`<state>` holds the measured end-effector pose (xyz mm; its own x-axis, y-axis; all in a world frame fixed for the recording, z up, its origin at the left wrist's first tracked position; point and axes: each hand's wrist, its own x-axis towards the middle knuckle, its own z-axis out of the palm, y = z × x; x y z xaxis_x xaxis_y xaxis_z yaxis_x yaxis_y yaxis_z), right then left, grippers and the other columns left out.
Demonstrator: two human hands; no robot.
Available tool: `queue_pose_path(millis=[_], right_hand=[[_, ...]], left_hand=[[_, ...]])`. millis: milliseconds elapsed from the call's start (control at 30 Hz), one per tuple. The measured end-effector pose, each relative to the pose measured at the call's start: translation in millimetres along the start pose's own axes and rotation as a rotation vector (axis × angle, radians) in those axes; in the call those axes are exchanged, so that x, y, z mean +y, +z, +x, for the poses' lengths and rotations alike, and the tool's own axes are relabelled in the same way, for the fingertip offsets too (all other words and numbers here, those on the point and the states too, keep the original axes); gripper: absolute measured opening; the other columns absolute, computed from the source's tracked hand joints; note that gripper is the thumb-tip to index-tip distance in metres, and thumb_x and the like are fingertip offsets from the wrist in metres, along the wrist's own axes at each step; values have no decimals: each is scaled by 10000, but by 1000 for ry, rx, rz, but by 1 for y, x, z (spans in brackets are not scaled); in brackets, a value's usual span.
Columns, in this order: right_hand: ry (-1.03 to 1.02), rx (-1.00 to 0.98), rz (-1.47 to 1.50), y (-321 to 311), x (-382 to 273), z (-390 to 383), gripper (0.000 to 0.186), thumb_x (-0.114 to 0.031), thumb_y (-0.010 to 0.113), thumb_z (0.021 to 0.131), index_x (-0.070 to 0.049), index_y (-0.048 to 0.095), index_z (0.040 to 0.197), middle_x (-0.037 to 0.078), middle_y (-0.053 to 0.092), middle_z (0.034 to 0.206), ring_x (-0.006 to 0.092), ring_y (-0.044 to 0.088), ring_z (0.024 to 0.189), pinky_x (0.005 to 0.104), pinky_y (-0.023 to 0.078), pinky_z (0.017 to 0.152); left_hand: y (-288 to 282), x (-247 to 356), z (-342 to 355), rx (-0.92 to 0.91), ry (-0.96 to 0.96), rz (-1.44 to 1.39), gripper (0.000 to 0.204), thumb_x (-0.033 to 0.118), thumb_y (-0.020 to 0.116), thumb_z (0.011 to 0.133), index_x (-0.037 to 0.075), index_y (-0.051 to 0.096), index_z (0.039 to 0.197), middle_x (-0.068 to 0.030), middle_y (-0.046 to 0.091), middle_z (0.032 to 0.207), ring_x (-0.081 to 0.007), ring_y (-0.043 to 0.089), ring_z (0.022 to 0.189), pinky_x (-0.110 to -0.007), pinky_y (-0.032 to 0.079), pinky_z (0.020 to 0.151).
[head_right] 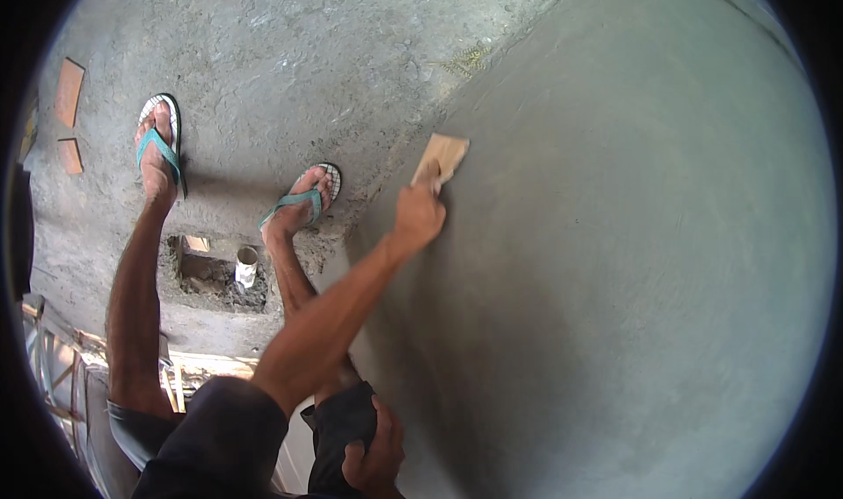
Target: The person smooths a plastered wall by rubbing sandpaper across various sections of the surface by hand.
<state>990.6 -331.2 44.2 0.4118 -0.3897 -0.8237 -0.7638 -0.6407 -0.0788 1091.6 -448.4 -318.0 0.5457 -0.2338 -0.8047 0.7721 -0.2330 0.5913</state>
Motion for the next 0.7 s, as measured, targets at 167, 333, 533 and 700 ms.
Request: queue_pose_path(millis=[167,333,533,700], right_hand=[[15,83,-67,5,1,1,681,-279,503,847,44,491,1447,292,574,1347,485,563,1226,529,481,1059],[7,29,-13,10,14,-10,698,-261,507,835,45,470,1461,301,555,1364,491,552,1237,537,464,1076],[9,-66,-37,2,38,-20,730,-220,514,815,46,419,1488,312,522,1391,502,518,1266,550,418,1113],[54,-56,-57,9,28,-22,731,-213,515,811,56,414,1483,304,527,1396,502,522,1258,552,418,1112]], left_hand=[[4,-24,54,-61,-5,103,696,-12,599,827,-35,440,1504,-266,638,1299,-463,648,1107,-500,542,976],[-12,-29,46,-114,3,152,713,-16,609,801,-15,466,1499,-294,649,1244,-475,670,1032,-515,557,930],[15,7,-126,-85,195,-15,726,-103,508,772,1,486,1490,-320,631,1231,-514,648,1007,-540,555,916],[4,22,-187,-120,179,-143,823,-131,456,752,-20,368,1564,-320,513,1453,-523,560,1237,-511,495,1073]])
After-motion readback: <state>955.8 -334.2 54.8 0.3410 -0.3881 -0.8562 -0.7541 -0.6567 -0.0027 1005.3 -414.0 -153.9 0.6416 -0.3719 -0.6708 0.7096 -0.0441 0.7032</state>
